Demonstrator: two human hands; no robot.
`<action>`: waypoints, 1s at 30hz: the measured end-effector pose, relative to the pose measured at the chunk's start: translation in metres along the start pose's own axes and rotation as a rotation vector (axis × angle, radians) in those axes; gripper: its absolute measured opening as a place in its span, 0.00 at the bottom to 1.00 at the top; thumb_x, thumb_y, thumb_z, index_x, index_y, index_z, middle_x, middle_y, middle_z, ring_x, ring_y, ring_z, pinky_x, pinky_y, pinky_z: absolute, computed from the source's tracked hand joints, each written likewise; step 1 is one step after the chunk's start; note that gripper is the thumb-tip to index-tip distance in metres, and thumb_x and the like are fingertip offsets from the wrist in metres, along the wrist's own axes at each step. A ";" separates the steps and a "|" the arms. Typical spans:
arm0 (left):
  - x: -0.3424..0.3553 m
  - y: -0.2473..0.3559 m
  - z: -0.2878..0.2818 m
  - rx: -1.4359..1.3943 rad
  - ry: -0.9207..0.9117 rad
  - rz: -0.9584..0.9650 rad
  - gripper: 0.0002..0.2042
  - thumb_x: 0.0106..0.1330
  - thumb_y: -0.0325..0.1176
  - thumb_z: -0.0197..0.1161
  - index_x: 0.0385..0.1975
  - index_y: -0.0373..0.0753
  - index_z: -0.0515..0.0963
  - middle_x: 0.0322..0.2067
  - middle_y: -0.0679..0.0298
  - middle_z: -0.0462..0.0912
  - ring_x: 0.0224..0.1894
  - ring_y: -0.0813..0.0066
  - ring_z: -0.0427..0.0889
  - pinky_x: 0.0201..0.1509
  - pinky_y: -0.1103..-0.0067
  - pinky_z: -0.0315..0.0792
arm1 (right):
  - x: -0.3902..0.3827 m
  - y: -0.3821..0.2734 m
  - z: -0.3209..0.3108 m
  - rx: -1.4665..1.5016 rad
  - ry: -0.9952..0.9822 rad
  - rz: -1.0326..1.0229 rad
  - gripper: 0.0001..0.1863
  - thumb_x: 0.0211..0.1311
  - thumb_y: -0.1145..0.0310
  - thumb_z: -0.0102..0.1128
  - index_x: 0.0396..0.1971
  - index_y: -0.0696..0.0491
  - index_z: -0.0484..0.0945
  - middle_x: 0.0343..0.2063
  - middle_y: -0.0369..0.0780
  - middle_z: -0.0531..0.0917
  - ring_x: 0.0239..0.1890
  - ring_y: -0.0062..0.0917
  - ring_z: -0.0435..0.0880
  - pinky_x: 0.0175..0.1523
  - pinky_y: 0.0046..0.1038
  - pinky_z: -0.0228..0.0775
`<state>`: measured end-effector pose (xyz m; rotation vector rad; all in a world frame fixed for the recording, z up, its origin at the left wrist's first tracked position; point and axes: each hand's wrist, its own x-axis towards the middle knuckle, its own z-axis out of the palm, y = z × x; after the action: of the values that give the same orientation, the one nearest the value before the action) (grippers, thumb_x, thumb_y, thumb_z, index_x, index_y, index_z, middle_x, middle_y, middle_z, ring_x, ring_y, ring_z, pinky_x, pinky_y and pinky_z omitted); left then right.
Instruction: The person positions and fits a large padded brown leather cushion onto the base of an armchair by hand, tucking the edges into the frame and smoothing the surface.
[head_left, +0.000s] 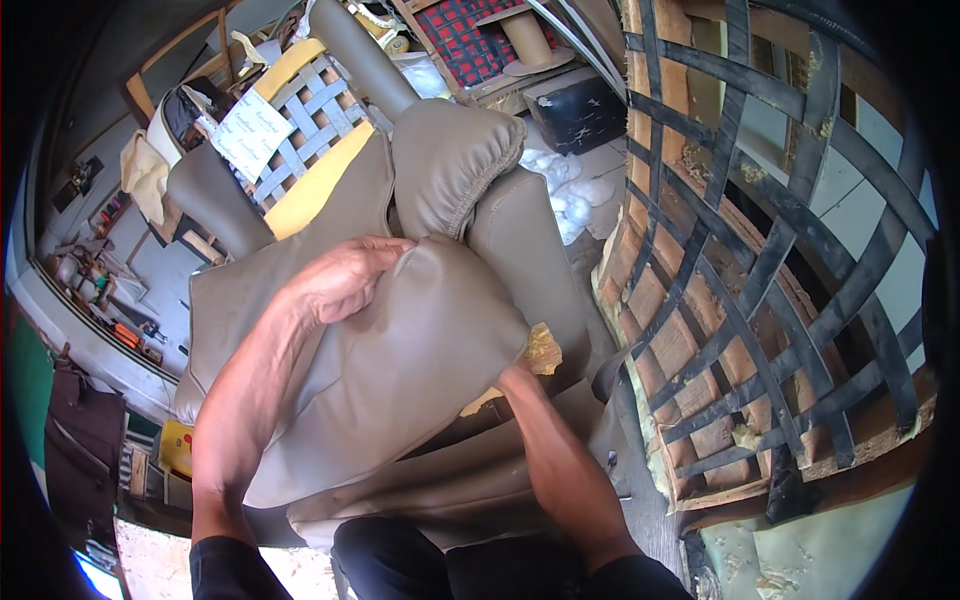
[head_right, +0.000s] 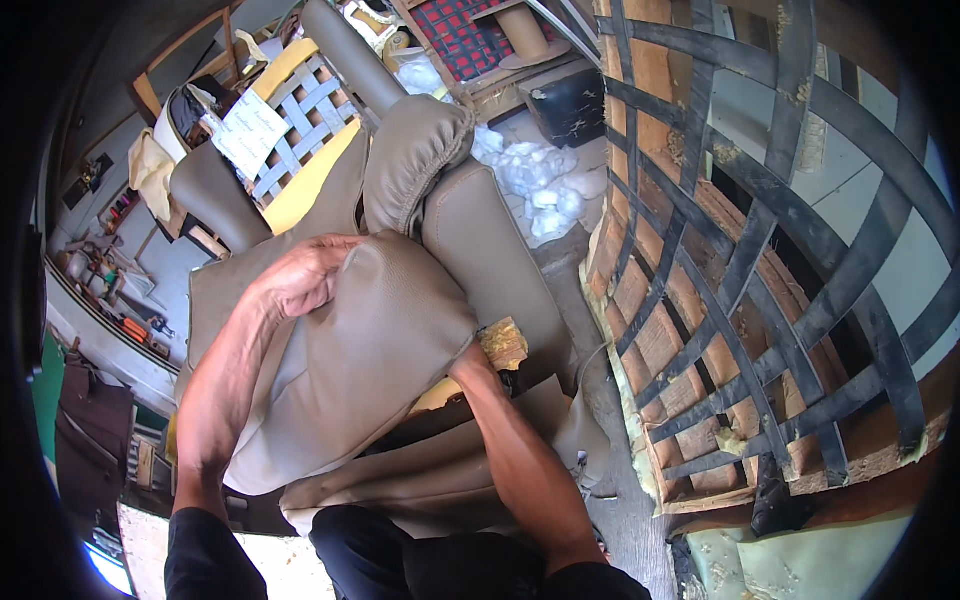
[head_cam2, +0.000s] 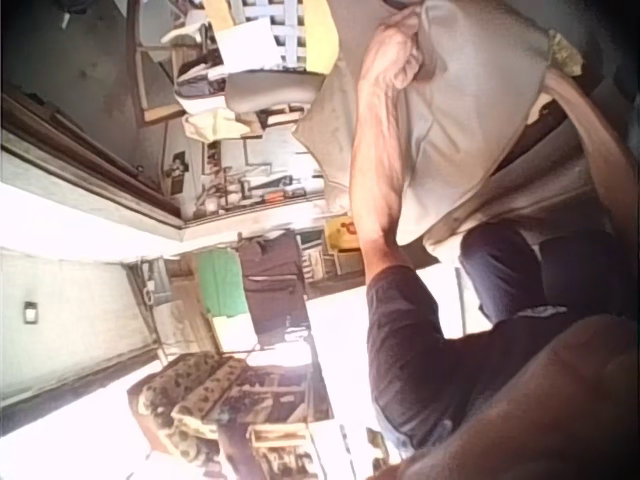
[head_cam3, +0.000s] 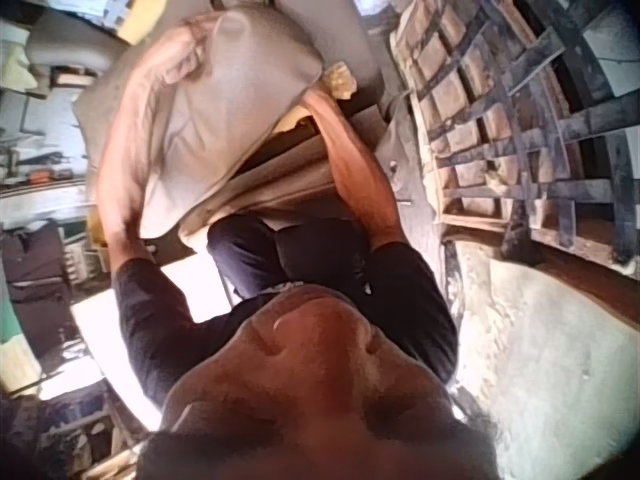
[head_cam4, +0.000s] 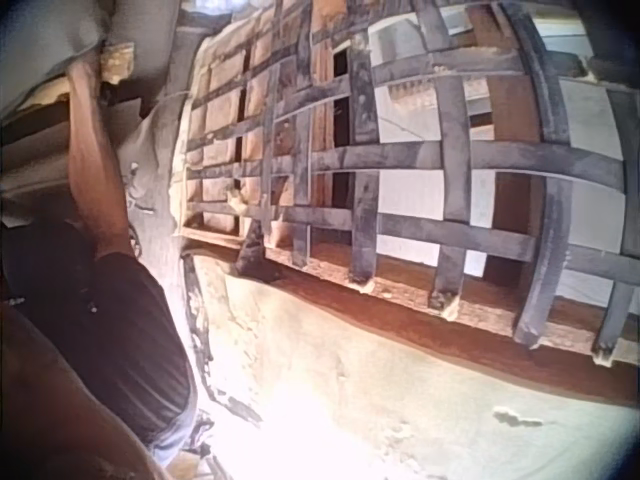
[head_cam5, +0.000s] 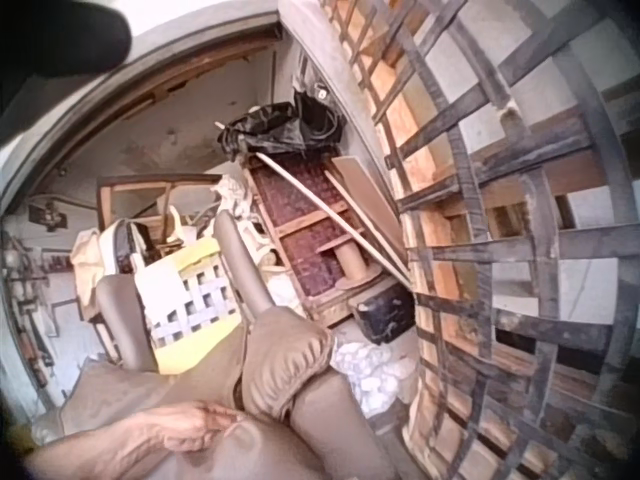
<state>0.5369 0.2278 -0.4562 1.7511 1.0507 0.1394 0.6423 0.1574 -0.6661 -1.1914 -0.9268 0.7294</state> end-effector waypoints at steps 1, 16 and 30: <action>0.001 0.001 -0.005 0.032 -0.063 -0.020 0.15 0.72 0.30 0.55 0.56 0.34 0.76 0.40 0.70 0.85 0.31 0.94 0.78 0.24 0.93 0.65 | 0.001 0.000 0.002 -0.005 -0.003 -0.002 0.21 0.60 0.69 0.61 0.53 0.60 0.76 0.52 0.53 0.80 0.56 0.47 0.79 0.60 0.37 0.71; -0.042 0.017 0.035 0.690 0.641 0.751 0.08 0.68 0.28 0.57 0.43 0.36 0.78 0.35 0.63 0.80 0.36 0.70 0.77 0.43 0.77 0.71 | -0.009 0.002 0.002 -0.056 0.001 -0.032 0.20 0.60 0.70 0.61 0.52 0.58 0.76 0.53 0.53 0.80 0.57 0.46 0.78 0.60 0.37 0.71; -0.062 -0.027 0.107 1.596 0.353 0.889 0.34 0.55 0.49 0.67 0.65 0.47 0.70 0.68 0.62 0.66 0.74 0.63 0.58 0.77 0.56 0.45 | -0.047 -0.025 -0.030 -0.211 0.026 -0.282 0.19 0.60 0.71 0.60 0.52 0.57 0.76 0.53 0.52 0.80 0.58 0.46 0.78 0.60 0.36 0.71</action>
<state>0.5411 0.1103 -0.5028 3.6858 0.3908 0.1694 0.6476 0.0983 -0.6548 -1.2176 -1.1429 0.3964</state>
